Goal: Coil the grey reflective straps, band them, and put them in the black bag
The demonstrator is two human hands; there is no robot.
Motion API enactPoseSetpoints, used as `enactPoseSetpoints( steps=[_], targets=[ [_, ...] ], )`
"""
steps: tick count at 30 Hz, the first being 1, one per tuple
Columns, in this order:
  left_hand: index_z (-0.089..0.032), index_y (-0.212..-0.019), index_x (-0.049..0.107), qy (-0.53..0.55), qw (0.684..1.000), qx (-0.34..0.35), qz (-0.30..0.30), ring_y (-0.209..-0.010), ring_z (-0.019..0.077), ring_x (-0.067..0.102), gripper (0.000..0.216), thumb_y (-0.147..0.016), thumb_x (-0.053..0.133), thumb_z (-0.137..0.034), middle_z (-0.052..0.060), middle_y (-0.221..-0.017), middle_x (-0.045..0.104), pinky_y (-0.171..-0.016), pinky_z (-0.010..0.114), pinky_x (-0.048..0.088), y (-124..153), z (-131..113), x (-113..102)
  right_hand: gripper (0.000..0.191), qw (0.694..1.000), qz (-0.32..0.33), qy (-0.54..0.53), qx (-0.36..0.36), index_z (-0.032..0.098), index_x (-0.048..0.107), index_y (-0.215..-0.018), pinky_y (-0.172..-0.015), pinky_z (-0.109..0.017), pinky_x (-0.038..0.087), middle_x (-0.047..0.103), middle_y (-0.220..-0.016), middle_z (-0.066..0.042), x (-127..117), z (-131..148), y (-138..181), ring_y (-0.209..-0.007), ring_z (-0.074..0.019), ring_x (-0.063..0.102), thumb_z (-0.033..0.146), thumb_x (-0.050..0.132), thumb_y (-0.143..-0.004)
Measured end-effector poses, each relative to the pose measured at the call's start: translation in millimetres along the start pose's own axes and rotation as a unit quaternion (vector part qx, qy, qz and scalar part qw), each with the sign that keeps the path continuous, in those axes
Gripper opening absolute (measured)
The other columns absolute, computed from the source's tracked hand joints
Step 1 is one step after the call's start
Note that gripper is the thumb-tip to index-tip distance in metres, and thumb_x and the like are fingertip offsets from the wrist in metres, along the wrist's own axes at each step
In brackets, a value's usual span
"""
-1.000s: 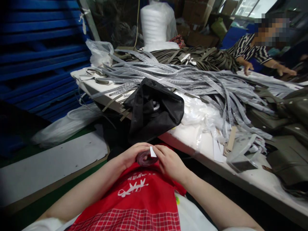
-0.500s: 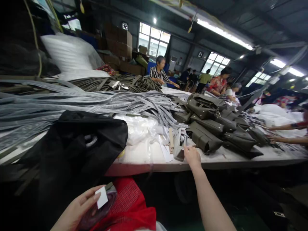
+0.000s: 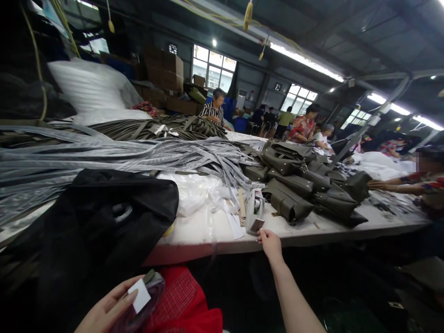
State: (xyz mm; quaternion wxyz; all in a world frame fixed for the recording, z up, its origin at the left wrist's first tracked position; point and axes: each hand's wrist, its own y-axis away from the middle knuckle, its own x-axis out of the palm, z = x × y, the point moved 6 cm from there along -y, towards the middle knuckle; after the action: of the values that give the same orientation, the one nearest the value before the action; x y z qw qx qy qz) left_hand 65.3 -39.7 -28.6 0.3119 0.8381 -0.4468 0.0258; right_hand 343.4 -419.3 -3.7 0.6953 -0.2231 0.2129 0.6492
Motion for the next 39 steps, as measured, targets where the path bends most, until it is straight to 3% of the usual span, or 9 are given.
enactPoseSetpoints(
  steps=[3,6,11,15,23,27,31,35,39],
  targets=[
    [-0.018,-0.103,0.068,-0.009,1.0,0.019,0.009,-0.07,0.0214,0.068,0.061,-0.054,0.086,-0.049,0.005,-0.082,0.074,-0.063,0.027,0.055,1,-6,2,0.05,0.999,0.049,-0.01,0.007,0.017,0.069,-0.073,-0.057,-0.037,0.051,0.065,-0.058,-0.007,22,9,18,-0.053,-0.0233,0.063,0.064,0.053,-0.07],
    [-0.015,-0.103,0.067,-0.01,0.999,0.032,0.03,-0.076,0.0196,0.068,0.059,-0.056,0.086,-0.045,0.008,-0.091,0.074,-0.065,0.025,0.054,4,-12,11,0.052,0.985,0.163,-0.059,-0.028,0.015,0.071,-0.085,-0.059,-0.032,0.05,0.065,-0.064,-0.004,66,51,53,-0.056,-0.018,0.061,0.064,0.055,-0.075],
    [-0.013,-0.098,0.066,0.036,0.996,0.081,-0.003,-0.071,0.0155,0.065,0.056,-0.055,0.086,-0.044,0.006,-0.084,0.072,-0.065,0.024,0.052,4,-19,18,0.045,0.885,0.416,-0.199,-0.066,0.015,0.073,-0.084,-0.053,-0.024,0.044,0.06,-0.057,-0.001,150,140,148,-0.051,-0.0115,0.053,0.058,0.062,-0.08],
    [-0.013,-0.099,0.065,0.039,0.992,0.113,-0.039,-0.074,0.0167,0.066,0.05,-0.06,0.083,-0.041,0.007,-0.086,0.072,-0.067,0.025,0.051,10,-21,14,0.045,0.819,0.528,-0.215,-0.07,0.014,0.073,-0.077,-0.051,-0.023,0.041,0.059,-0.053,-0.001,189,166,197,-0.048,-0.0105,0.05,0.058,0.063,-0.08],
    [-0.013,-0.099,0.062,0.038,0.989,0.137,-0.038,-0.057,0.0105,0.06,0.044,-0.067,0.077,-0.038,0.001,-0.073,0.068,-0.057,0.022,0.047,17,-23,13,0.051,0.807,0.557,-0.197,-0.031,0.012,0.07,-0.07,-0.042,-0.021,0.034,0.054,-0.044,0.001,222,155,203,-0.039,-0.0079,0.042,0.063,0.065,-0.075],
    [-0.014,-0.097,0.064,-0.051,0.978,0.182,-0.088,-0.066,0.0143,0.064,0.039,-0.065,0.077,-0.033,0.002,-0.077,0.069,-0.063,0.024,0.05,18,-29,10,0.05,0.781,0.586,-0.213,-0.041,0.013,0.069,-0.073,-0.048,-0.022,0.041,0.059,-0.052,0.0,222,159,205,-0.044,-0.0096,0.049,0.063,0.066,-0.074],
    [-0.016,-0.096,0.068,-0.186,0.929,0.284,-0.151,-0.079,0.0193,0.067,0.025,-0.074,0.069,-0.029,0.005,-0.088,0.072,-0.074,0.03,0.053,33,-47,10,0.041,0.762,0.593,-0.245,-0.083,0.015,0.066,-0.072,-0.06,-0.025,0.046,0.064,-0.063,-0.002,219,172,211,-0.056,-0.0124,0.056,0.054,0.065,-0.08],
    [-0.02,-0.097,0.069,-0.265,0.857,0.413,-0.155,-0.087,0.0185,0.068,0.019,-0.079,0.065,-0.021,0.005,-0.094,0.071,-0.081,0.03,0.054,55,-65,22,0.04,0.804,0.522,-0.263,-0.111,0.015,0.067,-0.068,-0.062,-0.027,0.047,0.064,-0.062,-0.003,223,181,208,-0.062,-0.0163,0.056,0.053,0.063,-0.08],
    [-0.022,-0.102,0.066,-0.306,0.813,0.471,-0.15,-0.088,0.0175,0.067,0.025,-0.078,0.065,-0.016,0.004,-0.098,0.069,-0.08,0.029,0.055,63,-66,32,0.038,0.825,0.492,-0.248,-0.125,0.014,0.064,-0.055,-0.056,-0.027,0.045,0.062,-0.055,-0.003,235,182,205,-0.056,-0.0169,0.054,0.049,0.074,-0.067]
  ],
)
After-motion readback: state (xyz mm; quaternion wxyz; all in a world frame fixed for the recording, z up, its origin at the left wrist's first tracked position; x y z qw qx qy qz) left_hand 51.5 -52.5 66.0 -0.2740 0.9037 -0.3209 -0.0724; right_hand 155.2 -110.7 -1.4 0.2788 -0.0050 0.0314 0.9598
